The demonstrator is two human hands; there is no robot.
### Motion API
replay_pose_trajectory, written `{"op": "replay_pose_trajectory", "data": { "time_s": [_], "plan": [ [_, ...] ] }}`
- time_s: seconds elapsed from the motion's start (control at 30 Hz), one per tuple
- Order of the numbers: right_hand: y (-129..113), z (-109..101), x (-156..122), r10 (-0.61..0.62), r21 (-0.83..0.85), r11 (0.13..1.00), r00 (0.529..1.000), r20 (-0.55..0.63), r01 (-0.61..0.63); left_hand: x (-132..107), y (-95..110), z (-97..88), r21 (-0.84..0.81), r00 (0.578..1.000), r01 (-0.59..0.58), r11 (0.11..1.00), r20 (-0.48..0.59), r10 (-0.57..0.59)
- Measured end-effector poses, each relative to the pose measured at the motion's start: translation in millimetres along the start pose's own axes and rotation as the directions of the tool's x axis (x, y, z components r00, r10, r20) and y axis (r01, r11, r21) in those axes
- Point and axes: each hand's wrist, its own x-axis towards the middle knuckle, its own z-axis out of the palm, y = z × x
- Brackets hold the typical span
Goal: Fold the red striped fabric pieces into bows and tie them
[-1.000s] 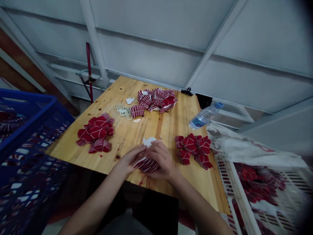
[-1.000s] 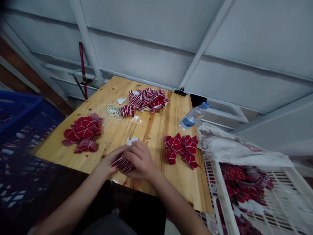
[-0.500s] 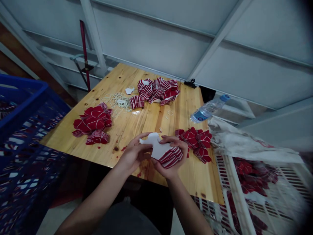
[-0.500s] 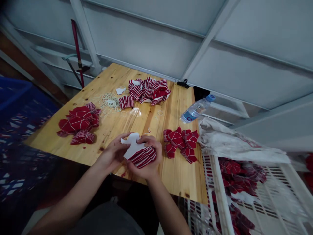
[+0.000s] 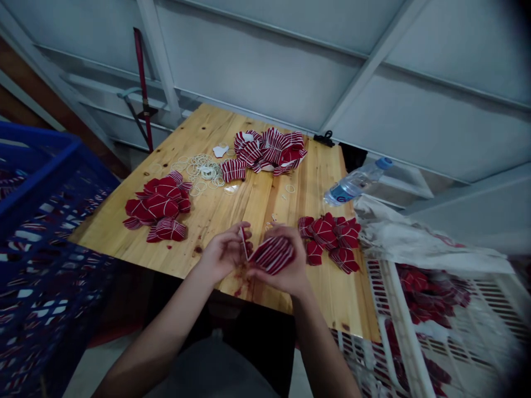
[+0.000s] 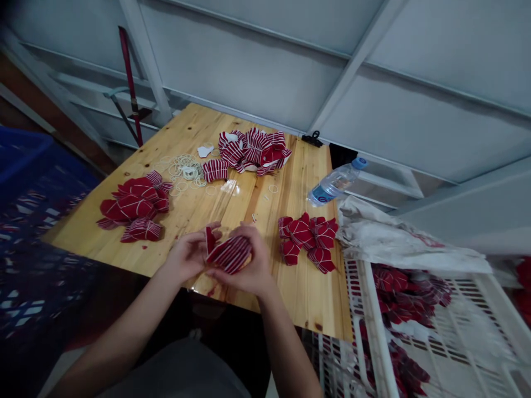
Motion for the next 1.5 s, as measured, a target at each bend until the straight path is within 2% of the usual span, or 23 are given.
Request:
{"op": "replay_pose_trajectory", "data": {
  "time_s": [0.1,0.2,0.27,0.3,0.37,0.43,0.5,0.57,0.63,0.67,0.77,0.87,0.97,1.1,1.3,1.37,1.5],
  "plan": [
    [-8,7,7,-0.086,-0.173,0.976,0.961,0.261,0.134,0,-8,5.7,0.109,0.997,-0.069,0.992,0.029,0.066],
    [-10,6,14,-0.05,-0.297,0.941,0.933,0.356,0.164,-3,-11,6.3,0.264,0.984,-0.15,0.953,-0.048,0.169],
    [-10,2,16,0.019,-0.352,0.927,0.923,0.385,0.128,-7,-11,1.6,0.359,0.988,-0.098,0.928,-0.08,0.135],
    [-9,1,17,0.049,-0.358,0.928,0.916,0.398,0.106,-10,-10,-1.8,0.391,0.995,-0.063,0.918,-0.05,0.089],
    [-10,-1,16,0.079,-0.33,0.941,0.899,0.432,0.076,-13,-9,-9.1,0.458,0.996,-0.044,0.888,0.09,0.003],
    [-11,0,15,0.074,-0.289,0.954,0.866,0.494,0.084,-14,-7,-15.0,0.56,0.974,-0.113,0.821,0.225,-0.019],
    [-12,2,14,0.081,-0.3,0.947,0.819,0.568,0.114,-13,-5,-18.8,0.674,0.964,-0.168,0.72,0.266,-0.025],
    [-12,3,15,0.111,-0.345,0.928,0.78,0.616,0.14,-11,0,-21.4,0.757,0.966,-0.162,0.633,0.252,-0.055],
    [-12,4,16,0.13,-0.38,0.911,0.763,0.633,0.159,-8,4,-24.4,0.783,0.959,-0.157,0.602,0.266,-0.095],
    [-12,4,16,0.125,-0.381,0.909,0.761,0.636,0.169,-6,5,-26.1,0.766,0.949,-0.151,0.625,0.289,-0.125],
    [-10,5,17,0.061,-0.337,0.917,0.761,0.646,0.213,-2,4,-29.8,0.611,0.91,-0.071,0.788,0.363,-0.2],
    [-7,7,17,0.038,-0.339,0.912,0.775,0.631,0.232,0,-4,-28.8,0.475,0.941,-0.049,0.878,0.317,-0.119],
    [-5,8,17,0.084,-0.405,0.89,0.798,0.597,0.21,0,-11,-27.6,0.422,0.965,-0.06,0.905,0.258,-0.057],
    [-6,8,16,0.098,-0.442,0.869,0.799,0.594,0.222,1,-15,-32.0,0.342,0.957,0.024,0.939,0.263,-0.12],
    [-1,7,12,0.082,-0.396,0.882,0.744,0.663,0.256,10,-16,-31.8,0.41,0.94,0.007,0.912,0.309,-0.146],
    [3,4,10,0.073,-0.413,0.869,0.756,0.65,0.271,10,-15,-32.0,0.407,0.938,0.009,0.913,0.312,-0.148],
    [5,-3,10,0.016,-0.422,0.85,0.786,0.619,0.316,10,-14,-33.6,0.358,0.954,0.067,0.931,0.251,-0.165]
  ]
}}
